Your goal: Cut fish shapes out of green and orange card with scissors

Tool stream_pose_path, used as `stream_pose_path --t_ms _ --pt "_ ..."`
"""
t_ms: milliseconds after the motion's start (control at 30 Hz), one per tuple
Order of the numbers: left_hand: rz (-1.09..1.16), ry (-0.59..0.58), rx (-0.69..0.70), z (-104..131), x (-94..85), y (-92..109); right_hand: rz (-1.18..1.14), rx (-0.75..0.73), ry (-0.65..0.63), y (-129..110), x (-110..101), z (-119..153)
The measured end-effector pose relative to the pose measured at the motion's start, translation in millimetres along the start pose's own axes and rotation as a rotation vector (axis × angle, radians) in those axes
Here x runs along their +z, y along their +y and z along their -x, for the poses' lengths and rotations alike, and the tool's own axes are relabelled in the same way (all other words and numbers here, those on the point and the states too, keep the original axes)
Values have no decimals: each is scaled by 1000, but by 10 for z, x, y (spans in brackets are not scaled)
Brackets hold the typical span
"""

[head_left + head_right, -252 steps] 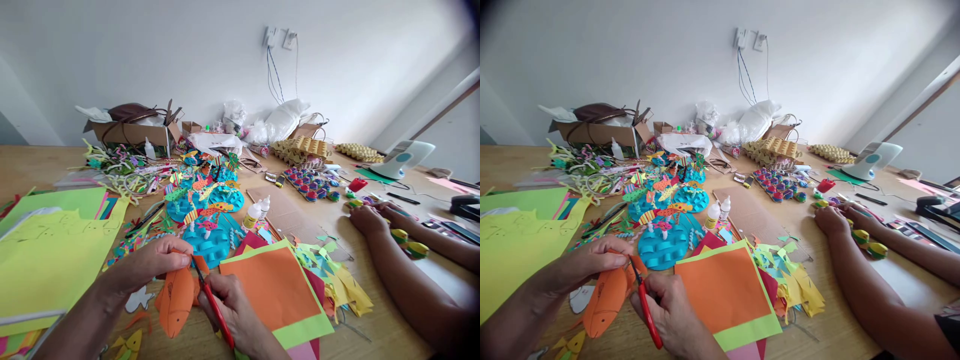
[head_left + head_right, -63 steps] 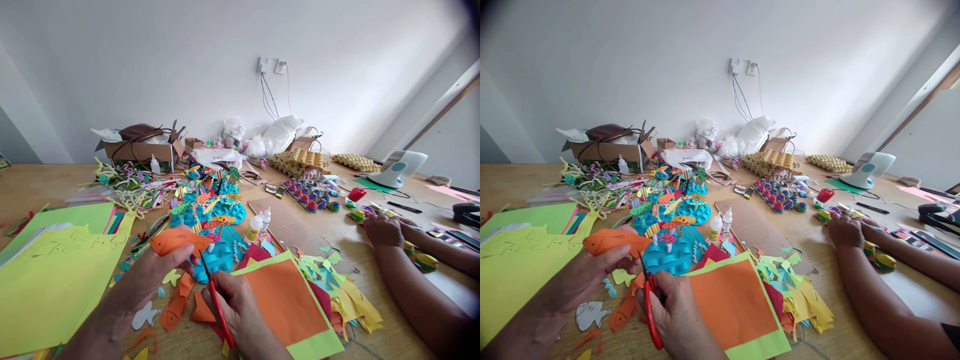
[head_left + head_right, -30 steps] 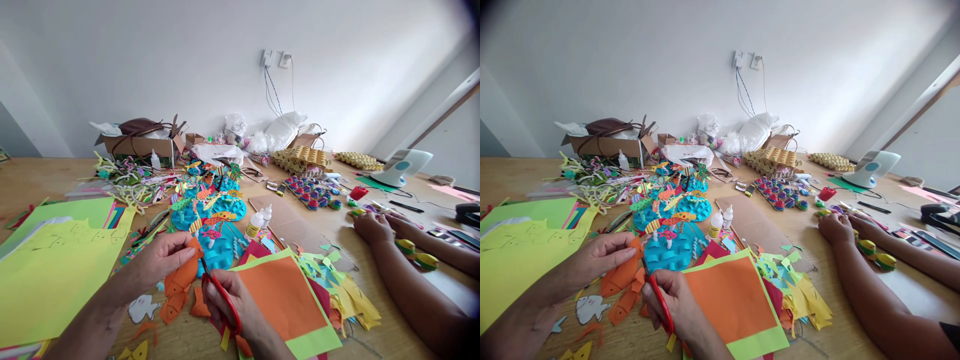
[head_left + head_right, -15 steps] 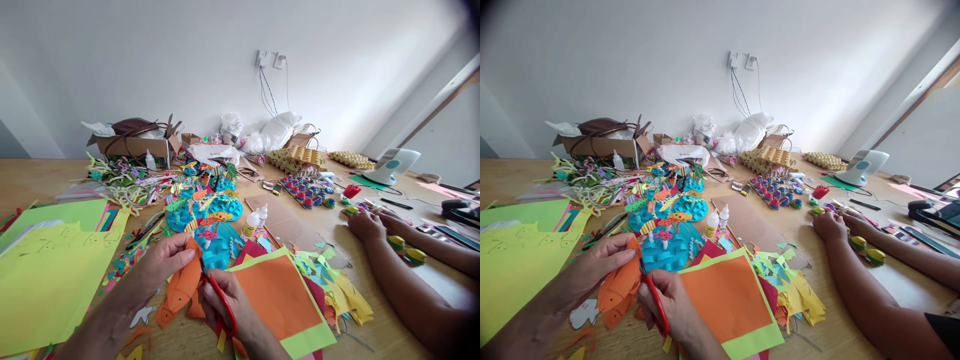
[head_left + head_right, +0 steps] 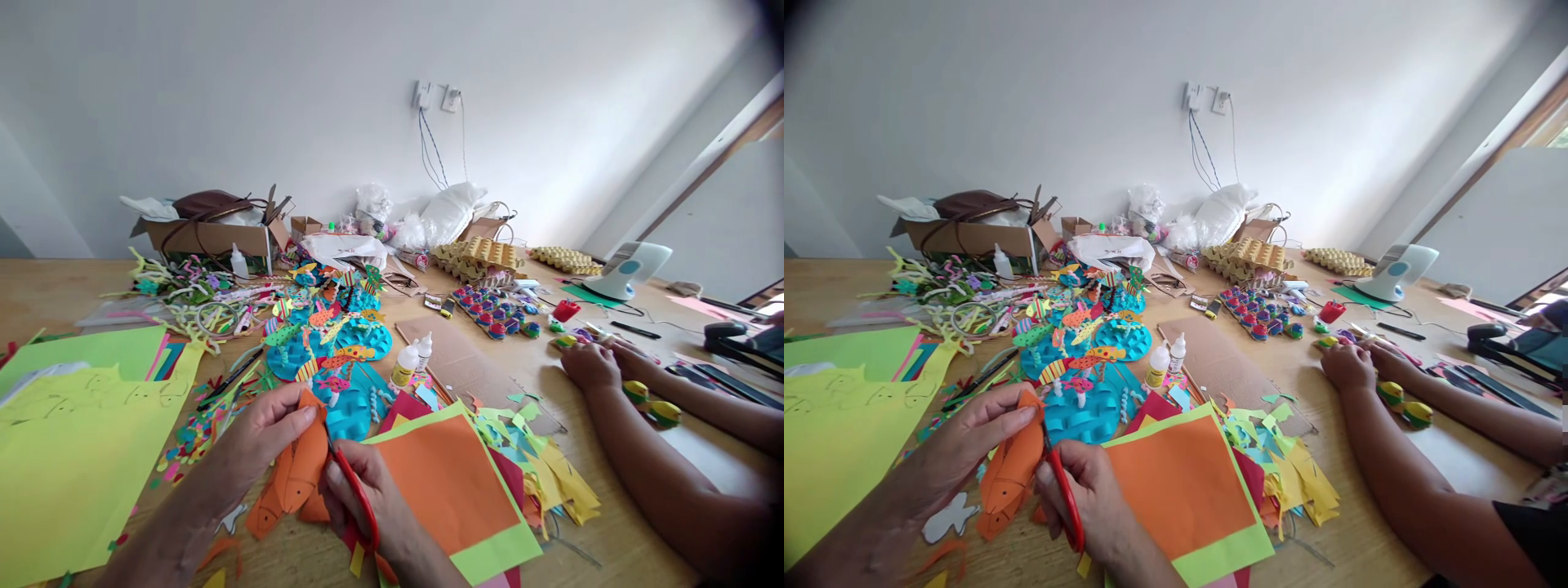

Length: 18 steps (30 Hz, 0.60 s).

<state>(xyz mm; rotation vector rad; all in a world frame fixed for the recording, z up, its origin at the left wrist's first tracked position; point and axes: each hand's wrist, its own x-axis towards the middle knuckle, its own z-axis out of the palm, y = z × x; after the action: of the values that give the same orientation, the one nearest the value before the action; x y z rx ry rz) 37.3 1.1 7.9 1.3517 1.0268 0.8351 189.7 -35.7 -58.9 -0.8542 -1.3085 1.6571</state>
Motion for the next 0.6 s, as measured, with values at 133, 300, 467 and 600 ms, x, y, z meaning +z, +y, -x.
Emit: stream_pose_path --t_ms 133,300,467,600 --pt "-22 4 19 -1 -3 -15 -14 11 -2 -2 -1 -2" --pt "-24 19 0 16 21 12 -1 10 11 -19 19 -1" --pt "-21 51 -1 24 45 20 14 9 16 -40 28 8" --pt "5 44 -5 18 45 8 22 -5 22 -33 30 12"
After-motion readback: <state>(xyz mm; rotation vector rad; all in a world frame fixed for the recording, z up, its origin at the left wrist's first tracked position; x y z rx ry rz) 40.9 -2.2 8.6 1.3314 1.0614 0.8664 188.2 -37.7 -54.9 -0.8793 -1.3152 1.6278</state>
